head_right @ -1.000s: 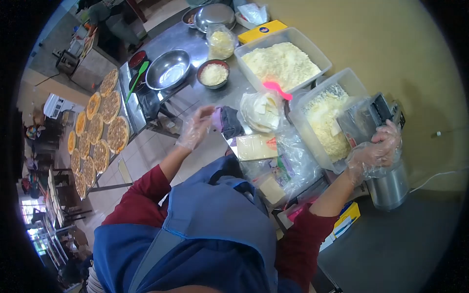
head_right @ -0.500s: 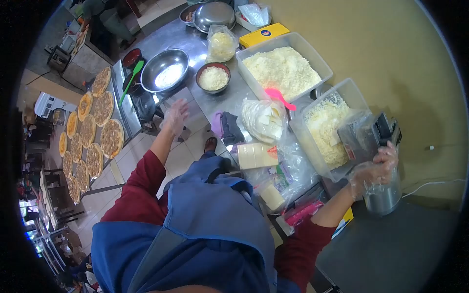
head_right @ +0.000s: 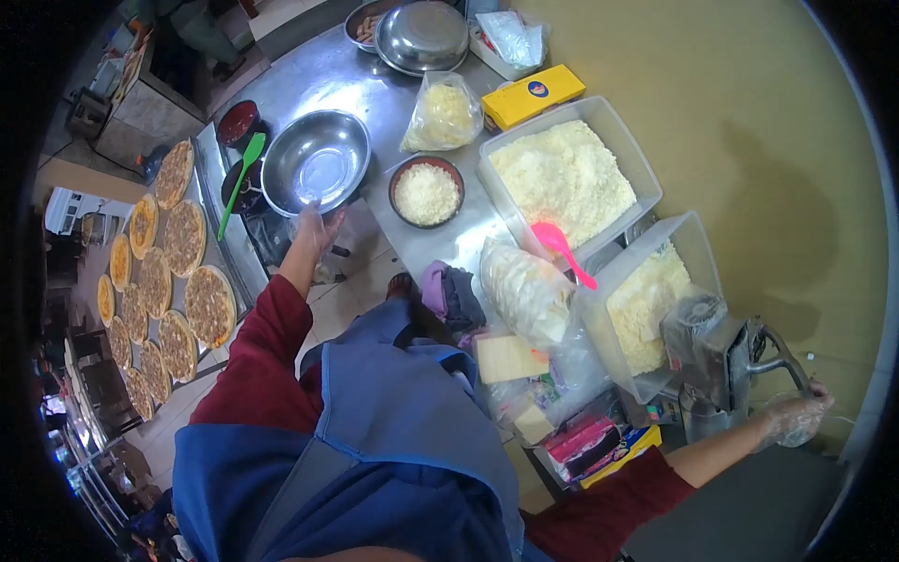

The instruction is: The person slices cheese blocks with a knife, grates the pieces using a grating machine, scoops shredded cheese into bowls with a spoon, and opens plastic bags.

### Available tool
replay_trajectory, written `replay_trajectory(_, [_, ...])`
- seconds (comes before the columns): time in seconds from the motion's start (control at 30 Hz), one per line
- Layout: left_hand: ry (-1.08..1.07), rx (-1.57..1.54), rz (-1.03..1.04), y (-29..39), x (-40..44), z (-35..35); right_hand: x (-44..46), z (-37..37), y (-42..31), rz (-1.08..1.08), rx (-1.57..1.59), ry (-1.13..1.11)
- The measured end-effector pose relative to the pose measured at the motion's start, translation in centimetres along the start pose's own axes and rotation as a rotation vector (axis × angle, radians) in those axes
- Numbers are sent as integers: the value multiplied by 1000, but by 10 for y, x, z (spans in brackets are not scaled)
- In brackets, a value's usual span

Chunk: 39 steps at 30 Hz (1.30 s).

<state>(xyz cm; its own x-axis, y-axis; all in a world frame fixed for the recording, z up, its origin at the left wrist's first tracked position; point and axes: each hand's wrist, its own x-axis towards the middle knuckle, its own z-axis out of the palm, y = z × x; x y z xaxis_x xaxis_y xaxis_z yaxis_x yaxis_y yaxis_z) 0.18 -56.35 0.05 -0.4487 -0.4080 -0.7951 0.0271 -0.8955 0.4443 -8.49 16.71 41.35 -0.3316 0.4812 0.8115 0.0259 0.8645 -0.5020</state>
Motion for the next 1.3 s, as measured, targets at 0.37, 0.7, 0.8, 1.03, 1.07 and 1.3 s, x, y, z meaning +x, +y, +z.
replay_trajectory(0.37, [-494, 335, 366, 37, -55, 117, 114, 15, 82, -441, -663, -119])
replay_trajectory(0.7, [-784, 861, 49, 7, -36, 376, 151, 52, 58, -129, -885, -317])
replay_trajectory(0.8, [-826, 969, 1, -28, -9, 401, 175, 64, 94, -116, -822, -356])
replay_trajectory(1.03, [-744, 964, -111, -70, 27, 412, 172, 92, 92, 141, -591, -476])
replay_trajectory(1.07, [-644, 937, -145, -72, 35, 411, 158, 99, 87, 170, -350, -367])
replay_trajectory(1.3, [-651, 1128, -127, -85, 66, 409, 151, 101, 91, 293, -141, -314])
